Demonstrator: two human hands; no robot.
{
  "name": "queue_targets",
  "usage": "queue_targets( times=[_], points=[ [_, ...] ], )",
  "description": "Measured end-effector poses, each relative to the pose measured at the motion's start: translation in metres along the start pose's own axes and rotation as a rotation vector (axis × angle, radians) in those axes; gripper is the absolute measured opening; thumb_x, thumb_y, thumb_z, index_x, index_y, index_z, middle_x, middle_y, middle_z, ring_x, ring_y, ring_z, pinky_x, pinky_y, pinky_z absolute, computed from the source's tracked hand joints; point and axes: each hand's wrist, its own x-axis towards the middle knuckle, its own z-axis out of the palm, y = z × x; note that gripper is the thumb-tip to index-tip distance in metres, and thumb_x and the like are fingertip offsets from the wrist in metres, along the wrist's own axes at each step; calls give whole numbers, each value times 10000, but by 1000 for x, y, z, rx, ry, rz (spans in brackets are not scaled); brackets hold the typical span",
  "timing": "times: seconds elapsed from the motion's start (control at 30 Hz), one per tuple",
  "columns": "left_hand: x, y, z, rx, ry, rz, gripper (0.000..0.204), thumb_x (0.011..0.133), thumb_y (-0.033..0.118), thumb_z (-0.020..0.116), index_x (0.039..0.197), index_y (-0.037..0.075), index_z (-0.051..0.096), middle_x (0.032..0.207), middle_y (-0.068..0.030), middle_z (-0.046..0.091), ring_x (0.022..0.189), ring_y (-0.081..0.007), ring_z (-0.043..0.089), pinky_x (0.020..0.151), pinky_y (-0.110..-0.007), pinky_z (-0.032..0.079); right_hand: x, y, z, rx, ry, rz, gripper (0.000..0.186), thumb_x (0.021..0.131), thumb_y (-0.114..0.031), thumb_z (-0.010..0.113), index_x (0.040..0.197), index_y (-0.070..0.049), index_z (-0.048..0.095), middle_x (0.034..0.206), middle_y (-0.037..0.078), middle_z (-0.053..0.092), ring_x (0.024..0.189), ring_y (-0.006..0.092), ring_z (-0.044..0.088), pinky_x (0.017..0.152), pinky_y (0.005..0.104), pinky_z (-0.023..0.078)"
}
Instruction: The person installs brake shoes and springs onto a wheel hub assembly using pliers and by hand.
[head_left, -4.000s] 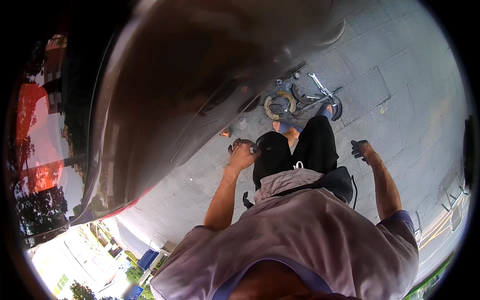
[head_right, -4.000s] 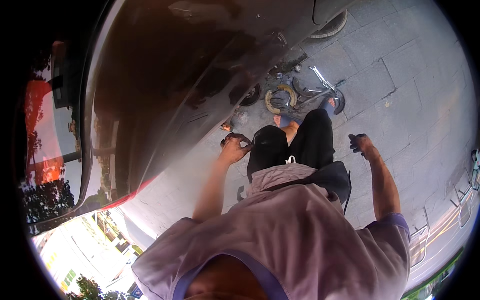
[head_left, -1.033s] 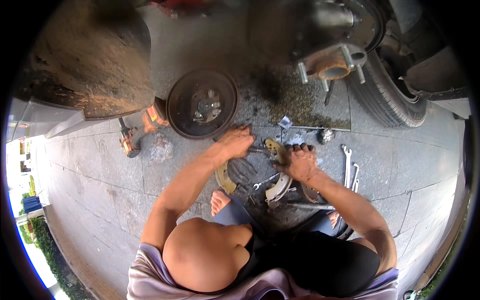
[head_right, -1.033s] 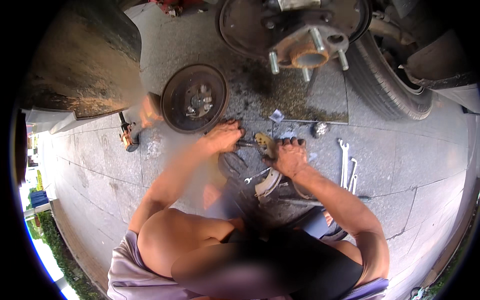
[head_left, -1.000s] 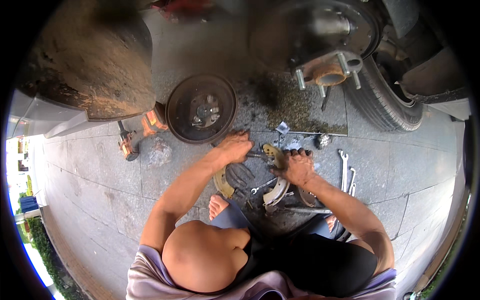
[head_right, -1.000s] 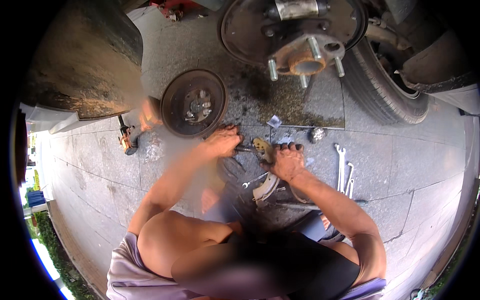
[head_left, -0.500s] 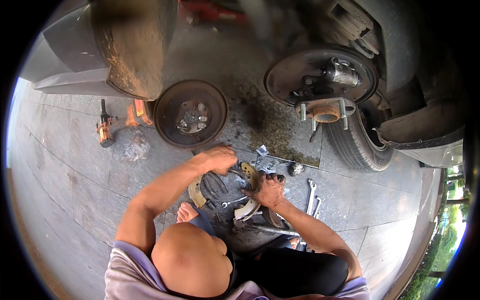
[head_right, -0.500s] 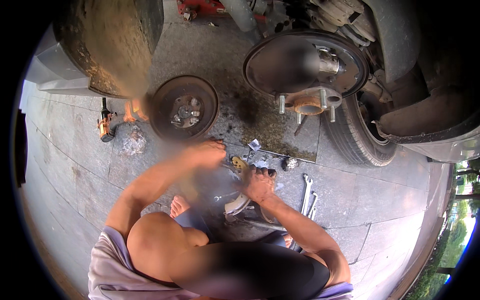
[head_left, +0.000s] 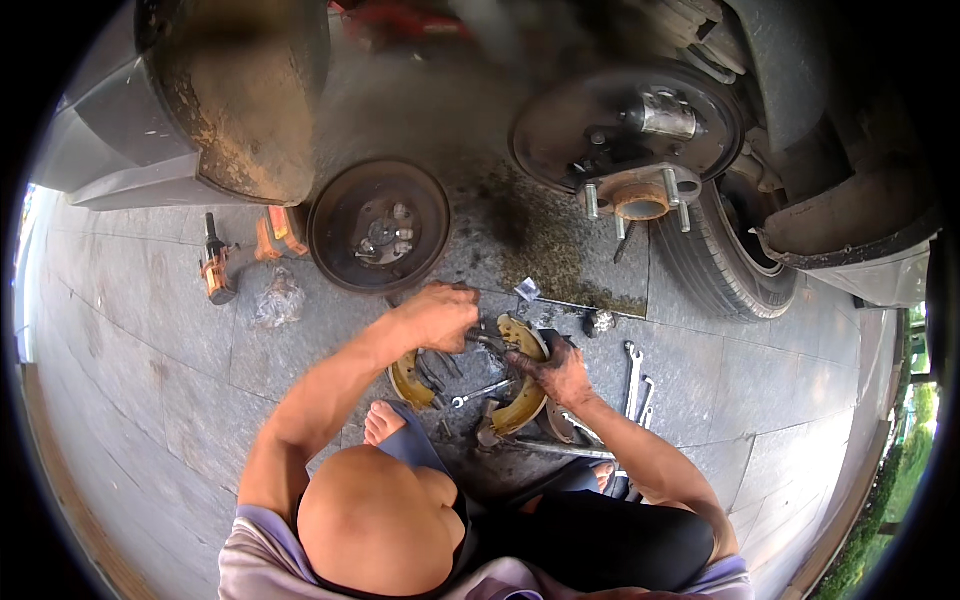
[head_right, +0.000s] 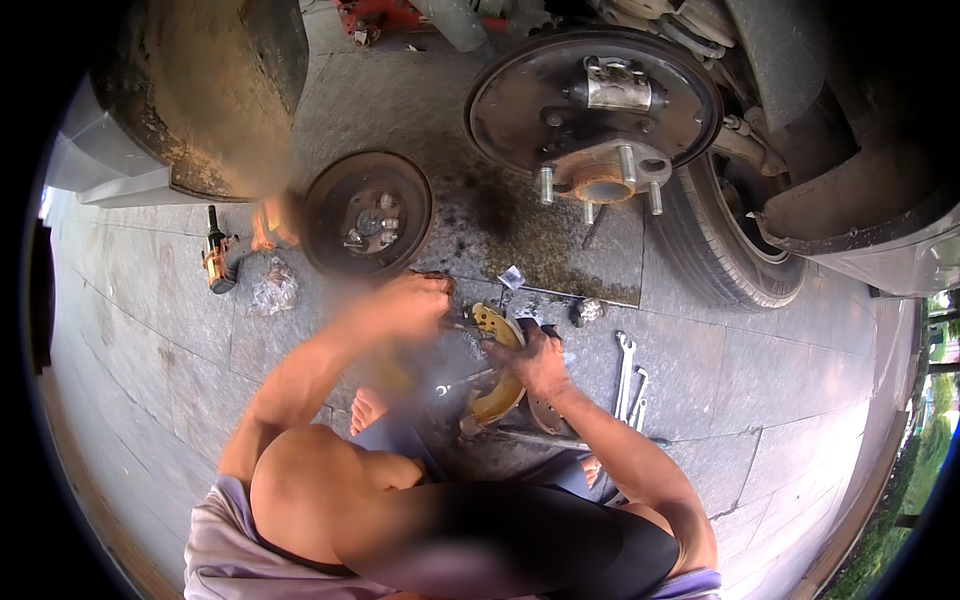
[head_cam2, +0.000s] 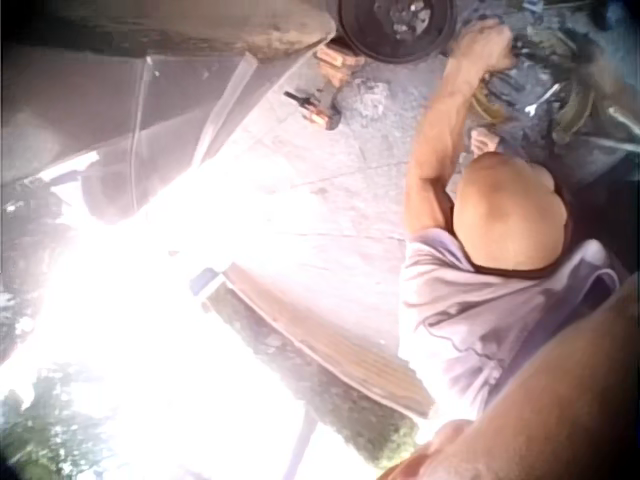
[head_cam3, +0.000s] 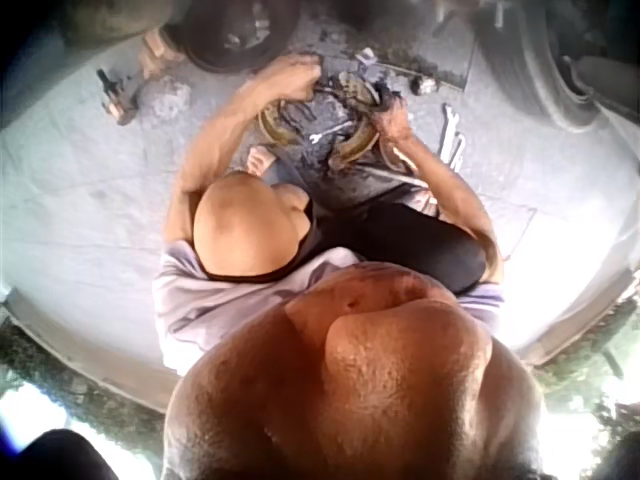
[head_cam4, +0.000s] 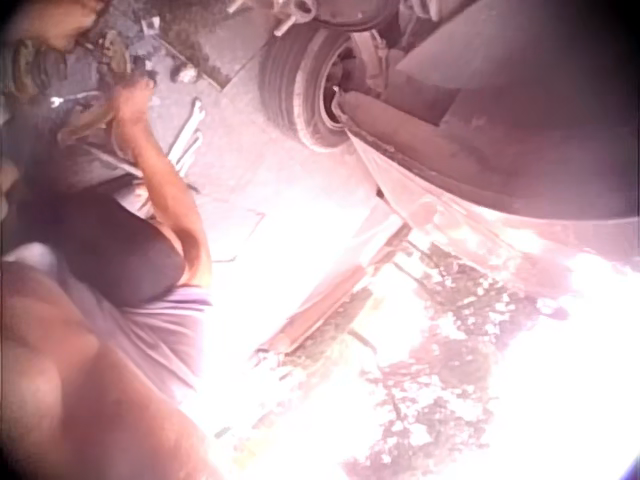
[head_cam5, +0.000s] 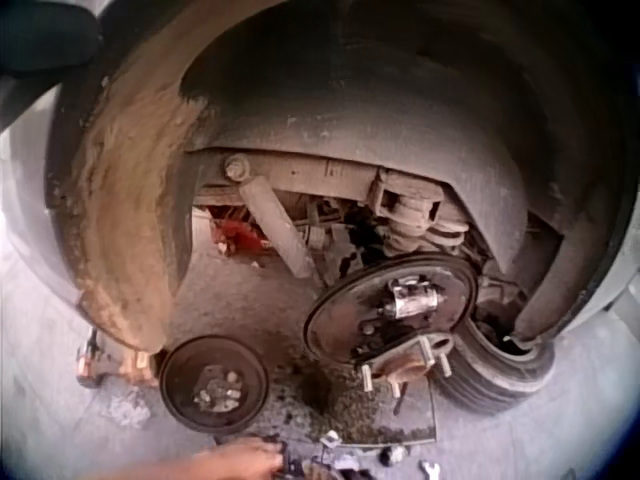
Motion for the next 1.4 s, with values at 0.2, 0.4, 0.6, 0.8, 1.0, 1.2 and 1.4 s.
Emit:
queue_targets(
  times=[0.2, 0.4, 0.6, 0.8, 1.0, 1.2, 1.4],
  points=[
    [-5, 16, -2, 23, 126, 48, 258, 630, 169, 667, 814, -10, 688, 1066, -189, 637, 1040, -366, 621, 868, -456, 523, -14, 5, -13, 94, 33, -15, 728, 731, -545, 790, 1095, 57, 603, 1038, 230, 694, 1008, 366, 669, 926, 446, 509],
    [-9, 4, 6, -25, 87, 69, 319, 658, 200, 696, 902, -4, 682, 1117, -193, 620, 1100, -375, 584, 946, -438, 495, -23, -3, -15, 98, 100, -101, 651, 731, -483, 823, 1093, 24, 634, 1043, 222, 682, 1003, 356, 669, 888, 435, 515],
    [-21, 0, 13, -141, 108, -16, 482, 701, 276, 754, 1100, 19, 668, 1287, -200, 570, 1215, -363, 531, 1046, -407, 429, -21, -3, -11, 102, 120, -134, 623, 804, -502, 755, 1123, 22, 644, 1045, 225, 678, 1006, 355, 665, 886, 427, 510],
    [-34, 3, 2, -408, 40, -273, 793, 710, 370, 839, 1356, 45, 513, 1295, -224, 570, 1207, -340, 548, 1047, -413, 423, -22, -10, -21, 140, 113, -133, 587, 831, -482, 743, 1113, 24, 649, 986, 213, 704, 927, 331, 688, 844, 416, 519],
    [-41, -36, 80, -1152, 226, -268, 704, 747, 194, 848, 1351, 24, 530, 1223, -119, 639, 1109, -185, 578, 976, -328, 456, -28, -21, -29, 77, 99, -142, 572, 839, -499, 722, 1107, -1, 630, 958, 214, 702, 972, 395, 666, 879, 456, 506],
    [-43, -31, 71, -1373, 114, -440, 376, 772, 76, 821, 1105, 3, 665, 954, -10, 694, 882, -101, 616, 800, -274, 502, -30, -36, -52, 11, 41, -110, 539, 862, -465, 709, 1112, 7, 634, 1032, 229, 686, 967, 373, 671, 866, 453, 502],
    [-40, 1, 32, -1408, 310, -438, 342, 774, 105, 823, 1061, -22, 689, 921, -34, 710, 839, -100, 630, 789, -292, 521, -50, -66, -98, -12, 81, -114, 518, 847, -417, 740, 1131, 6, 649, 1010, 206, 698, 955, 349, 686, 865, 431, 522]
  ],
)
